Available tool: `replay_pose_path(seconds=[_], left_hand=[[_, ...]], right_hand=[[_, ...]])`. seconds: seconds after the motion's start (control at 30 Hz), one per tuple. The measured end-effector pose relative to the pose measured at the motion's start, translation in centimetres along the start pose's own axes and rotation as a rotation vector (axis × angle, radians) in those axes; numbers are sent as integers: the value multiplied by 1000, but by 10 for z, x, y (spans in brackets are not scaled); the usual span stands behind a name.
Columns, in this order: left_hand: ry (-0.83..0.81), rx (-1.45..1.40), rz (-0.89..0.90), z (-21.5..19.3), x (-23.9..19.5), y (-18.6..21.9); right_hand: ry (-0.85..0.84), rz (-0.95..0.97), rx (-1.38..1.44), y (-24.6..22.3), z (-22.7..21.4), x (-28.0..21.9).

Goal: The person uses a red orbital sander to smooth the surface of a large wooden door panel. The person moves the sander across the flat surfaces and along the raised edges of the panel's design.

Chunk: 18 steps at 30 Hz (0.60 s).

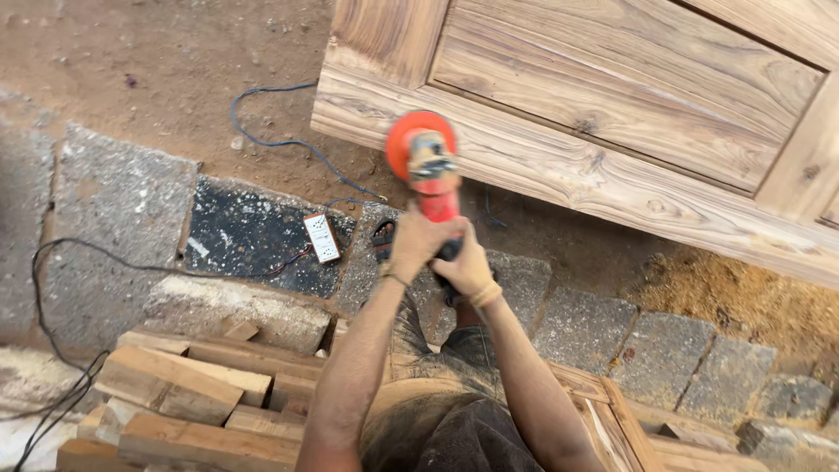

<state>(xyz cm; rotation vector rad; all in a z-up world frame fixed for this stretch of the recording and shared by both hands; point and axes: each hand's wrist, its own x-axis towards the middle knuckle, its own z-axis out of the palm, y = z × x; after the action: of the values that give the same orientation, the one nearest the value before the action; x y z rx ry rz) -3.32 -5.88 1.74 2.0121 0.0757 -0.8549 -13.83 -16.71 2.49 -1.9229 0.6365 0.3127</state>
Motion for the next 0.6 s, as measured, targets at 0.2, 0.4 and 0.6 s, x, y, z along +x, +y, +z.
replay_pose_path(seconds=[0.2,0.4,0.6], left_hand=[[223,-294,9,-81,44,-43],[126,-498,64,-46,47,-40],[60,-245,113,69,-4,7]], right_hand=[[-154,-109,-129,-69,55,70],[-141,-74,-176,-64,18,64],[-59,-2,-155,9,-75,3]])
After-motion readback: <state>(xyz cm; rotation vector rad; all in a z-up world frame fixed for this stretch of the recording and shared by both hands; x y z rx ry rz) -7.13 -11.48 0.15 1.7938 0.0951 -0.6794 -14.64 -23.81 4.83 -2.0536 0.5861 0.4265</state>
